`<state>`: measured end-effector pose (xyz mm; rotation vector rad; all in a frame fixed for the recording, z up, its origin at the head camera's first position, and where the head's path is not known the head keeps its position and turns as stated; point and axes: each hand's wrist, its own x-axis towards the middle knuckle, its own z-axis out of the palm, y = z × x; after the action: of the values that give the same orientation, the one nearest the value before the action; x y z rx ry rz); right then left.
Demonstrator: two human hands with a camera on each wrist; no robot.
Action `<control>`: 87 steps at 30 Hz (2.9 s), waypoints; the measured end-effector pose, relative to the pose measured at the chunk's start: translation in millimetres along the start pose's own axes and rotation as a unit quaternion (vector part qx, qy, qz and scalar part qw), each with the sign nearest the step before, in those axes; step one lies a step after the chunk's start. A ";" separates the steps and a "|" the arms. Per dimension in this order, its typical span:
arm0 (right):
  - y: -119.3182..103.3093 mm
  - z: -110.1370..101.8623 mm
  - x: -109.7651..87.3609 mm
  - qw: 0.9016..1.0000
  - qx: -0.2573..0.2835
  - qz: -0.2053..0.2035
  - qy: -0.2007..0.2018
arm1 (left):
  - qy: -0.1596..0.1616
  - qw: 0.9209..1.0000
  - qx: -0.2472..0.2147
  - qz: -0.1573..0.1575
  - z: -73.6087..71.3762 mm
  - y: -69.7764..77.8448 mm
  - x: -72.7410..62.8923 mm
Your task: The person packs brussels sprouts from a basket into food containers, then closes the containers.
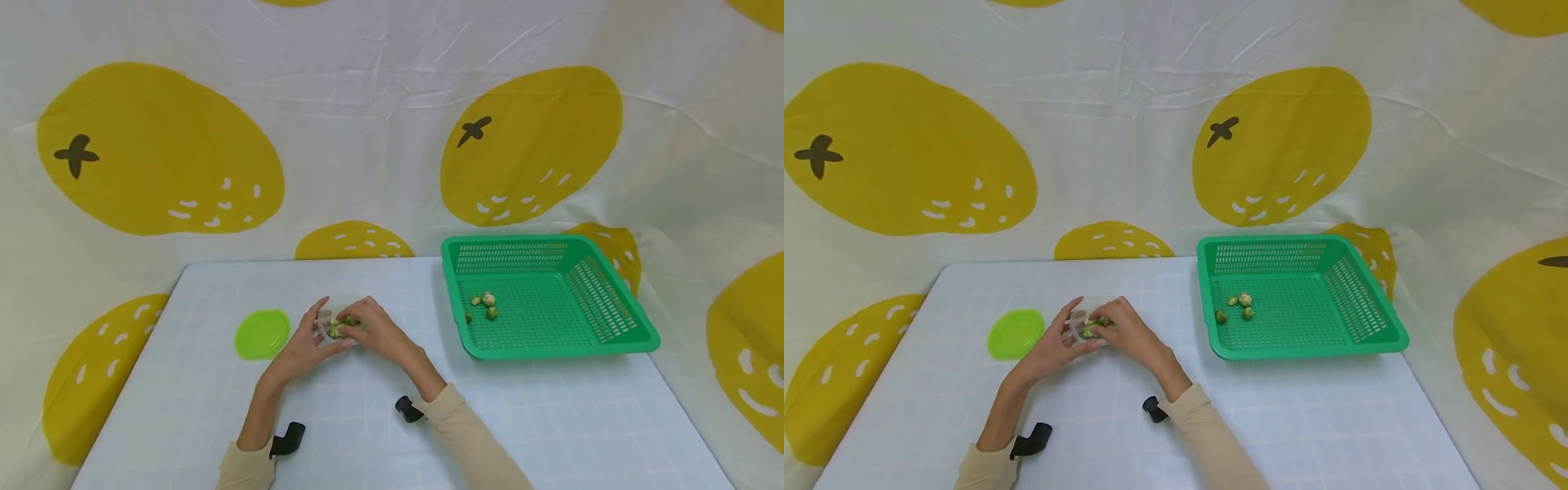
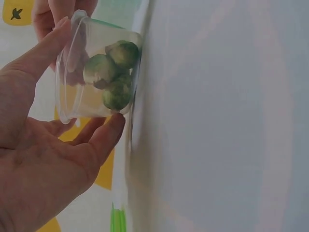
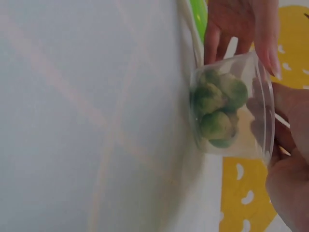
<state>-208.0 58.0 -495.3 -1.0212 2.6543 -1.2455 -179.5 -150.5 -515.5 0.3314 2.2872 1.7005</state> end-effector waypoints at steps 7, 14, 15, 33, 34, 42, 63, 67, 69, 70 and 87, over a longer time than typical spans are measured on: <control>-2.8 -20.2 -13.4 0.997 0.059 -0.035 0.031 | 0.003 1.000 0.006 -0.018 -0.3 0.4 -1.2; -10.0 -42.4 -23.3 0.998 0.032 -0.019 0.046 | 0.007 1.000 0.012 -0.025 -1.1 -0.3 -1.5; -11.1 -46.4 -25.0 0.998 0.027 -0.016 0.050 | 0.007 1.000 0.013 -0.025 -1.0 -0.1 -1.2; 0.9 -116.0 -56.2 0.984 -0.063 -0.016 0.165 | 0.006 1.000 0.009 -0.026 -1.0 1.8 0.1; 2.4 -118.1 -58.2 0.984 -0.063 -0.012 0.167 | 0.006 1.000 0.009 -0.027 -1.3 2.1 -0.1; 18.3 -133.8 -73.6 0.974 -0.079 0.011 0.211 | 0.002 1.000 0.007 -0.021 -1.9 2.9 -0.3; 62.6 -166.7 -112.3 0.965 -0.102 0.091 0.225 | 0.001 1.000 0.005 -0.022 -1.7 2.0 0.2; 65.5 -169.2 -117.1 0.966 -0.111 0.110 0.208 | 0.000 1.000 0.005 -0.023 -1.6 1.5 0.8; 65.6 -170.5 -117.9 0.966 -0.111 0.123 0.198 | 0.000 1.000 0.005 -0.022 -1.6 2.3 0.8; 65.8 -171.1 -118.1 0.967 -0.109 0.128 0.191 | 0.000 1.000 0.005 -0.023 -1.5 2.4 1.0; 77.3 -169.3 -117.4 0.971 -0.111 0.193 0.081 | 0.000 1.000 -0.004 -0.021 -1.5 -0.5 -0.9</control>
<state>-208.4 275.4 -461.8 -0.3910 2.9734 -1.0051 -179.2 -152.3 -515.5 0.2796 2.2699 1.6903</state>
